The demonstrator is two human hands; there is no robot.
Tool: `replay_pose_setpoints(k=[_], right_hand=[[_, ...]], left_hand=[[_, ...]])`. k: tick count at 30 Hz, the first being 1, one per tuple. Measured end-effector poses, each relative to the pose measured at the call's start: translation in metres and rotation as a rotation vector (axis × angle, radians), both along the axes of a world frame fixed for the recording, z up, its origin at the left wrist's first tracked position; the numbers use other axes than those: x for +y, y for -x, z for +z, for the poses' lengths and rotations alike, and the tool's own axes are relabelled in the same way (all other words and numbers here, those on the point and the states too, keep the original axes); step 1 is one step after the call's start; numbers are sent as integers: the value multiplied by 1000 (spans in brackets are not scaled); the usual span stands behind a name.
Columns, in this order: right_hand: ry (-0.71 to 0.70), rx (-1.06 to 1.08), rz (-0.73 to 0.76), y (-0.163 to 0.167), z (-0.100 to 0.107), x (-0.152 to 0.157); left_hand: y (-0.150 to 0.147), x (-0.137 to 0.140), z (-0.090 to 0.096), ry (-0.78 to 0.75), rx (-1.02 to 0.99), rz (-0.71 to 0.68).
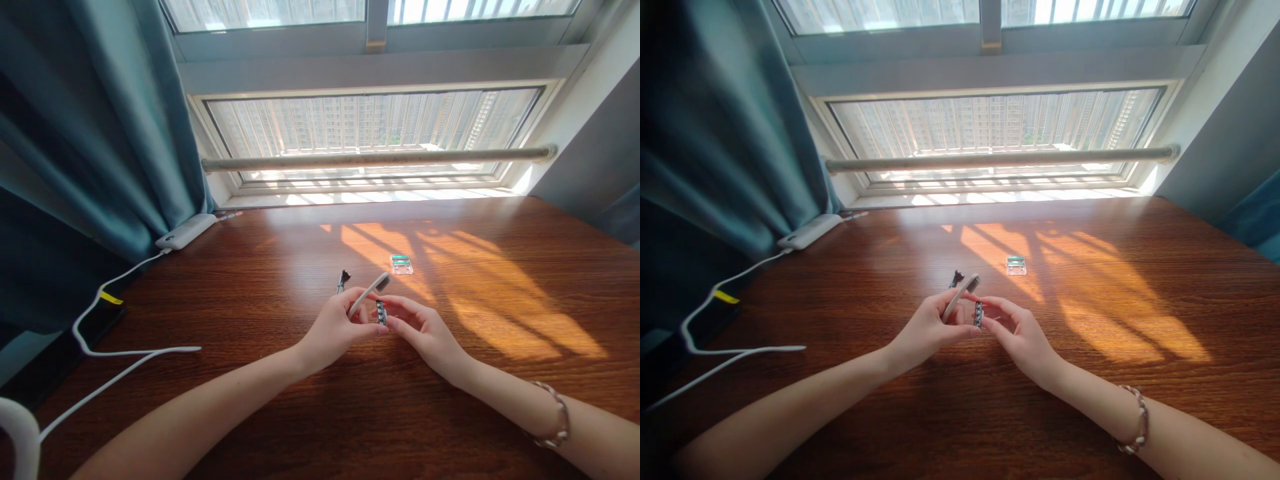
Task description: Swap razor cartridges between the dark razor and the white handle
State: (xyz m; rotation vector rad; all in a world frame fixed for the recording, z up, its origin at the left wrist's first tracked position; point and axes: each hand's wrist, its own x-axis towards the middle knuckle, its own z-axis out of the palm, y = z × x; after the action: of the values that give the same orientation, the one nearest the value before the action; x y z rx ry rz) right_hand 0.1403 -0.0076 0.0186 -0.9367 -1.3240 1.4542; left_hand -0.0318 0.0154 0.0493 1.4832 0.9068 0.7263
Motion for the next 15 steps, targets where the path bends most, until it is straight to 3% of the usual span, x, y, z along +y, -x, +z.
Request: replay_pose_setpoints(k=[7,15], right_hand=[[-47,-8,98,-2,-3,0],[-18,6,74,-3,-11,0]], left_hand=[[1,0,-3,-33,-2,40],[1,0,-1,2,-14,32]])
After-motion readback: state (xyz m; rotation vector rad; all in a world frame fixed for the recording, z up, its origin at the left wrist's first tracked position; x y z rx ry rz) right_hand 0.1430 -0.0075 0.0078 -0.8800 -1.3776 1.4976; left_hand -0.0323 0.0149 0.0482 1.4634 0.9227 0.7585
